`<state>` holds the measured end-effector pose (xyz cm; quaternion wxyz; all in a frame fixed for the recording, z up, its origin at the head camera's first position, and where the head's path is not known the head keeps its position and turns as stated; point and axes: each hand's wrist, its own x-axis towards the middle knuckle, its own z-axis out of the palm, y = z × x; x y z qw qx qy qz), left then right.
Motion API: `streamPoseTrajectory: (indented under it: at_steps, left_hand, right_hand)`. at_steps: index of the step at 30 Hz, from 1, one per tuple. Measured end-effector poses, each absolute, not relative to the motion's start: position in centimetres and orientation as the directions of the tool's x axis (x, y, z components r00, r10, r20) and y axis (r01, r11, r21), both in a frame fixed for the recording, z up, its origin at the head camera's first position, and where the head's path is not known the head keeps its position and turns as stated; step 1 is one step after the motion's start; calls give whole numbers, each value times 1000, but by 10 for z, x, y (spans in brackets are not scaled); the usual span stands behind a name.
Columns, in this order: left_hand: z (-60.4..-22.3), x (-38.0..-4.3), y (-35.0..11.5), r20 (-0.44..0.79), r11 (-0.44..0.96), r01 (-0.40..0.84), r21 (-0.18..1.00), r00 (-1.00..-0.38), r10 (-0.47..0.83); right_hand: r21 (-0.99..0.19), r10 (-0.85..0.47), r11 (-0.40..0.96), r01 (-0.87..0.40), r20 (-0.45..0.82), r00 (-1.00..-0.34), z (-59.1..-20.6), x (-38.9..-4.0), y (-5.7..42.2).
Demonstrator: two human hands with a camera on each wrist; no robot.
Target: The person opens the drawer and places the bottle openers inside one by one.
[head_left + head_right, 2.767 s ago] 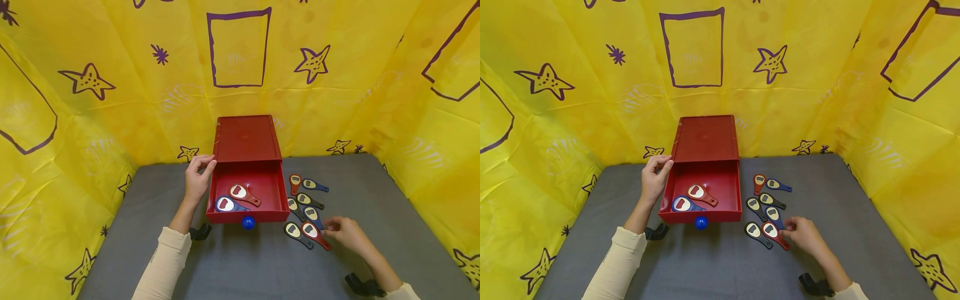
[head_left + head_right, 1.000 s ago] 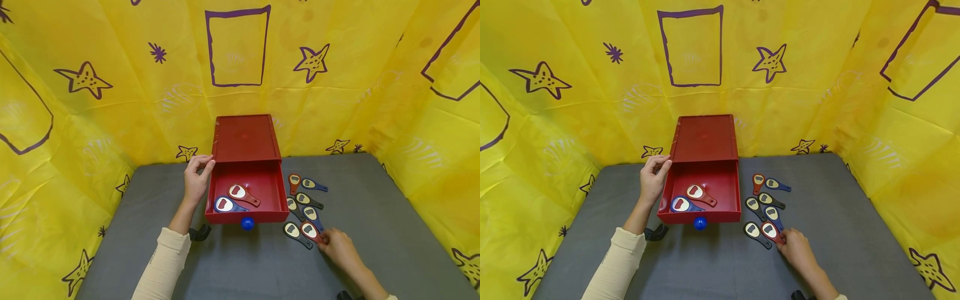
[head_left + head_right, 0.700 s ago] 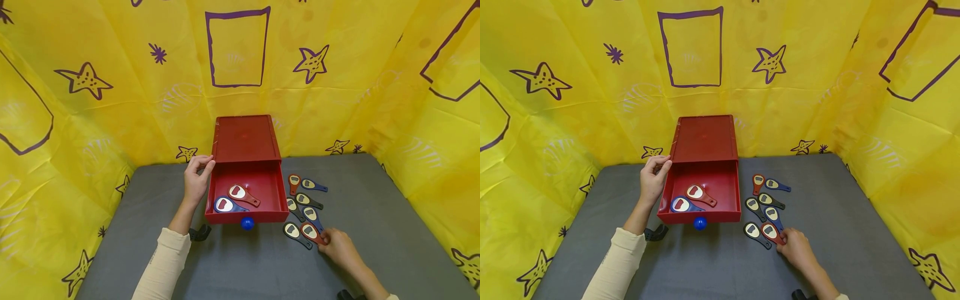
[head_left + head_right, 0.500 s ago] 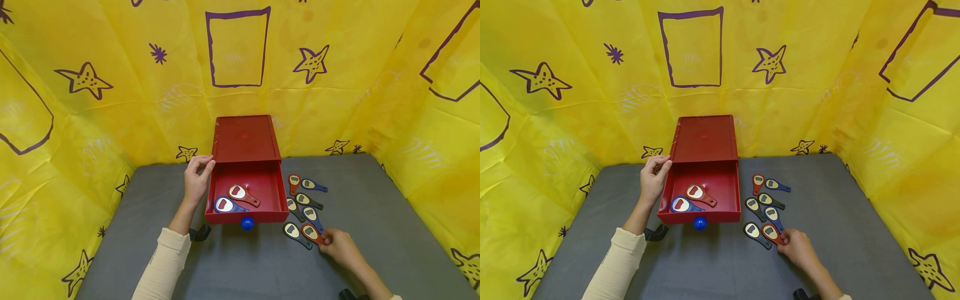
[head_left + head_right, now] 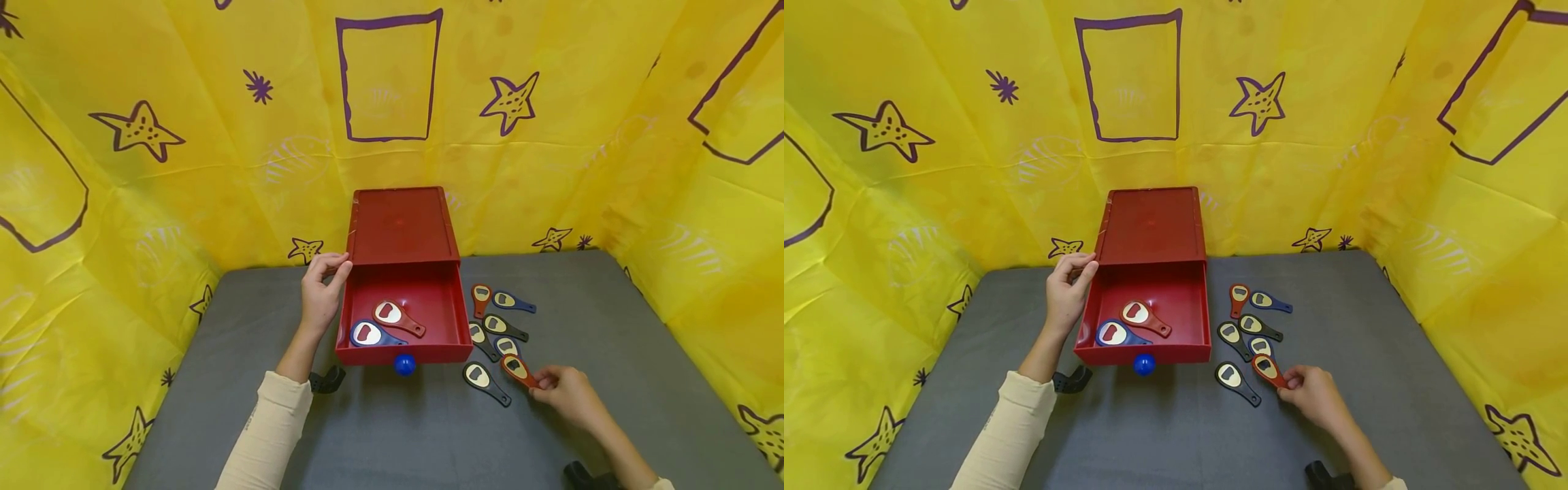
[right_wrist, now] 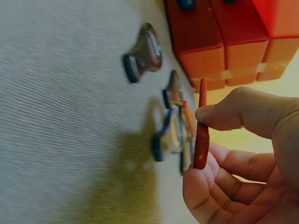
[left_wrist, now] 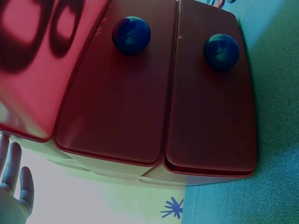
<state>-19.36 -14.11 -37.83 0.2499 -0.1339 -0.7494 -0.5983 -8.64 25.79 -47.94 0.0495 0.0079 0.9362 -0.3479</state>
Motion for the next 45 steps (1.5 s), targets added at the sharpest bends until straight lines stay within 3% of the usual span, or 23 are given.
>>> streamPoseTrajectory:
  at_steps: [25,45]
  left_hand:
    - [-380,-195,-142,534,251,498,830,-840,-101]
    - [-379,-195,-141,541,252,504,826,-834,-105]
  right_hand:
    - [-620,-87,770,-147,126,-988,-378,-151,251]
    - [-608,-225,738,-293,189,-956,-298,-187,226]
